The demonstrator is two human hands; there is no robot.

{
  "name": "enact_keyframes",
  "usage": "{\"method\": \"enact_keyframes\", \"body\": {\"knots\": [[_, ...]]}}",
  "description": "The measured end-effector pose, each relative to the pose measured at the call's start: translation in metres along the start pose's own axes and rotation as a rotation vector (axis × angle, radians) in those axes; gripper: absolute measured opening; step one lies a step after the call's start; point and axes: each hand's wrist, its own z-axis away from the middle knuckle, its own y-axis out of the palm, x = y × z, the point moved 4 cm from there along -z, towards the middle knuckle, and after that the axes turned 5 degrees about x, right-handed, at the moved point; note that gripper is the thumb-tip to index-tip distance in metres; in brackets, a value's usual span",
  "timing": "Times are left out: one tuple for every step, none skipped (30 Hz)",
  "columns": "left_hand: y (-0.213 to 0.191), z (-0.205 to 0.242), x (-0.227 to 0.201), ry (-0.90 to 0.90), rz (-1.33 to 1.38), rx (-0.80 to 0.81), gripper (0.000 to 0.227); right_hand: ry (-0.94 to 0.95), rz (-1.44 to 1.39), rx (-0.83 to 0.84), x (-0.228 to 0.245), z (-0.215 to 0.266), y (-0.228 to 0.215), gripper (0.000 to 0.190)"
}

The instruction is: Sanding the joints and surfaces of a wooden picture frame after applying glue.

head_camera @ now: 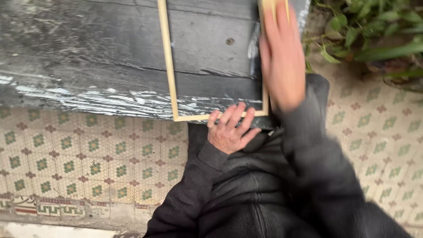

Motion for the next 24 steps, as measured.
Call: {"method": "enact_keyframes", "body": {"knots": [[0.001, 0.0, -0.003, 0.0, 0.008, -0.001, 0.064, 0.053, -0.011, 0.022, -0.012, -0.028, 0.0, 0.033], [0.001, 0.002, -0.005, 0.004, 0.02, 0.001, 0.064, 0.064, -0.004, 0.023, -0.011, -0.027, -0.004, 0.033], [0.001, 0.002, -0.005, -0.007, 0.013, 0.004, 0.064, 0.092, -0.03, 0.056, -0.01, -0.03, -0.005, 0.032], [0.002, 0.002, -0.003, -0.019, 0.007, 0.006, 0.065, 0.119, -0.058, 0.09, -0.009, -0.035, -0.004, 0.031], [0.003, 0.002, -0.004, -0.022, 0.013, 0.005, 0.065, 0.121, -0.051, 0.093, 0.002, -0.007, -0.011, 0.031], [0.004, 0.001, -0.004, -0.019, 0.015, 0.013, 0.065, 0.018, -0.04, 0.05, 0.017, 0.018, -0.019, 0.042], [0.004, 0.002, -0.003, -0.028, 0.007, 0.026, 0.065, -0.097, -0.04, 0.018, 0.034, 0.043, -0.023, 0.052], [0.006, 0.002, -0.004, -0.044, 0.004, 0.029, 0.065, -0.105, -0.043, 0.031, 0.034, 0.066, -0.02, 0.052], [0.004, 0.004, -0.004, -0.048, 0.002, 0.031, 0.064, -0.088, -0.025, 0.064, 0.034, 0.09, -0.016, 0.052], [0.002, 0.005, -0.006, -0.051, -0.001, 0.033, 0.064, -0.072, -0.006, 0.096, 0.035, 0.114, -0.014, 0.052], [0.002, 0.005, -0.001, -0.053, -0.02, 0.03, 0.064, -0.086, -0.018, 0.09, 0.033, 0.105, -0.01, 0.052], [0.002, 0.003, 0.001, -0.052, -0.025, 0.015, 0.063, -0.096, -0.024, 0.077, 0.031, 0.096, -0.009, 0.051], [0.001, 0.001, -0.001, -0.028, -0.005, 0.004, 0.063, -0.077, -0.015, 0.055, 0.028, 0.094, -0.011, 0.05], [0.0, 0.0, 0.002, -0.009, 0.0, 0.004, 0.063, -0.063, -0.013, 0.041, 0.018, 0.057, -0.008, 0.05], [0.0, -0.001, -0.001, -0.005, 0.018, 0.006, 0.062, -0.095, -0.046, 0.008, 0.006, 0.025, -0.009, 0.044], [0.001, -0.001, -0.004, -0.002, 0.035, 0.008, 0.062, -0.127, -0.081, -0.024, -0.007, -0.006, -0.01, 0.038], [-0.002, 0.0, -0.004, -0.007, 0.035, 0.012, 0.062, -0.127, -0.084, -0.018, -0.015, -0.017, -0.006, 0.038], [-0.004, 0.001, -0.004, -0.017, 0.02, 0.016, 0.062, 0.089, -0.016, 0.112, -0.031, -0.03, 0.004, 0.028], [-0.004, 0.001, -0.002, -0.022, 0.013, 0.018, 0.061, 0.307, 0.058, 0.245, -0.048, -0.04, 0.014, 0.023], [-0.004, 0.002, -0.005, -0.022, 0.021, 0.021, 0.061, 0.313, 0.063, 0.249, -0.032, -0.006, 0.003, 0.023], [-0.002, 0.0, -0.004, -0.023, 0.019, 0.014, 0.061, 0.092, 0.015, 0.141, -0.008, 0.02, -0.009, 0.033], [0.001, -0.001, -0.003, -0.025, 0.017, 0.008, 0.062, -0.131, -0.034, 0.038, 0.017, 0.048, -0.021, 0.049], [0.001, -0.001, -0.002, -0.041, 0.015, 0.016, 0.062, -0.135, -0.041, 0.054, 0.021, 0.076, -0.019, 0.049], [0.001, -0.001, -0.002, -0.05, 0.017, 0.027, 0.061, -0.095, -0.028, 0.098, 0.023, 0.103, -0.016, 0.05]]}}
